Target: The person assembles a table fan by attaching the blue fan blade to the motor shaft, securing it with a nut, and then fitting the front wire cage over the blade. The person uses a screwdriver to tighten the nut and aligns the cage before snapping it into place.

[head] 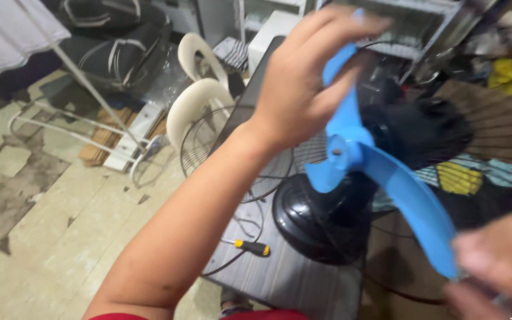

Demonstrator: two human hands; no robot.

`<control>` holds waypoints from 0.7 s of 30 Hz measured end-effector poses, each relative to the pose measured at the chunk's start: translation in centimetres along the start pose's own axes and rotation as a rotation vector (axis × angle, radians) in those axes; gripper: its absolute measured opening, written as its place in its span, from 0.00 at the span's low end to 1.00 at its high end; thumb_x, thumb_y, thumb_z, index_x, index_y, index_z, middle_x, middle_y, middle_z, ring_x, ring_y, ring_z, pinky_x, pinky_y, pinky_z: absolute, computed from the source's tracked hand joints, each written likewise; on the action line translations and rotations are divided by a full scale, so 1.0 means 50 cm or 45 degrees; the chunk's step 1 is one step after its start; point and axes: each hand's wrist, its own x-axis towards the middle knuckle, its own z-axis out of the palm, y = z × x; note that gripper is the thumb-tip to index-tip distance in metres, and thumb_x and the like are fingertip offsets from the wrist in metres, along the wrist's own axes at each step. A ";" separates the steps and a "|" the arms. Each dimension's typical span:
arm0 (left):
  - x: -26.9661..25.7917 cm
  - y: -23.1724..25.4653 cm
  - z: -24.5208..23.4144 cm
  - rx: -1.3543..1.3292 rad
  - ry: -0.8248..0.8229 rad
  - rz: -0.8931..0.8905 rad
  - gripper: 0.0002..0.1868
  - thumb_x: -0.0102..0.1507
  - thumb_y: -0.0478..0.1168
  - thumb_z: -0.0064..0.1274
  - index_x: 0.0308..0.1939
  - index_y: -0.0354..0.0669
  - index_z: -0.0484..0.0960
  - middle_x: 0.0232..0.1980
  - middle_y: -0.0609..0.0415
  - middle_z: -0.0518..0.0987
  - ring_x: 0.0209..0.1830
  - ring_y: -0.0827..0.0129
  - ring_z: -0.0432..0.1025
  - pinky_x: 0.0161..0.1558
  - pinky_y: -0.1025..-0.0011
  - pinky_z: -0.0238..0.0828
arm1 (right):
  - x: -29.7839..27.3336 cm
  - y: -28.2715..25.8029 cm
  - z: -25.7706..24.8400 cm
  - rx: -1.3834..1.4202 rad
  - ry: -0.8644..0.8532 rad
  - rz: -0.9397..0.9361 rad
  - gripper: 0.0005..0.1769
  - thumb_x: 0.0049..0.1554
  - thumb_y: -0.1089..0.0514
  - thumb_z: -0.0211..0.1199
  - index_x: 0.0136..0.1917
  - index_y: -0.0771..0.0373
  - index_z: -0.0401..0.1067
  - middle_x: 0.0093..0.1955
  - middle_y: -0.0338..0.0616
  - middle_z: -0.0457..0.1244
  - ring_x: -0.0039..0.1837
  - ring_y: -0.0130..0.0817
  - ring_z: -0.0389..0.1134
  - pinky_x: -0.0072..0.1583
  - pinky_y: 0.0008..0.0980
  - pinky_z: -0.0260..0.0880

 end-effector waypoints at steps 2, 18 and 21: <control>-0.076 -0.038 -0.047 -0.001 -0.052 -0.349 0.15 0.60 0.25 0.53 0.49 0.43 0.81 0.47 0.51 0.79 0.43 0.62 0.79 0.49 0.69 0.77 | -0.003 -0.037 0.037 -0.053 -0.088 -0.295 0.22 0.47 0.50 0.77 0.51 0.54 0.71 0.44 0.37 0.68 0.43 0.34 0.73 0.48 0.34 0.75; -0.215 -0.442 0.014 0.028 -0.012 -0.826 0.30 0.69 0.52 0.52 0.68 0.35 0.70 0.62 0.39 0.77 0.62 0.54 0.73 0.64 0.64 0.66 | -0.165 -0.073 0.222 -0.322 1.111 0.576 0.15 0.61 0.59 0.59 0.58 0.70 0.68 0.53 0.49 0.66 0.53 0.38 0.70 0.60 0.35 0.70; -0.167 -0.477 0.071 -0.167 0.000 -0.976 0.33 0.70 0.53 0.47 0.73 0.36 0.64 0.68 0.39 0.72 0.65 0.55 0.70 0.64 0.65 0.64 | -0.213 -0.064 0.219 -0.287 1.227 0.621 0.15 0.65 0.60 0.54 0.60 0.74 0.67 0.55 0.51 0.65 0.55 0.37 0.69 0.62 0.33 0.69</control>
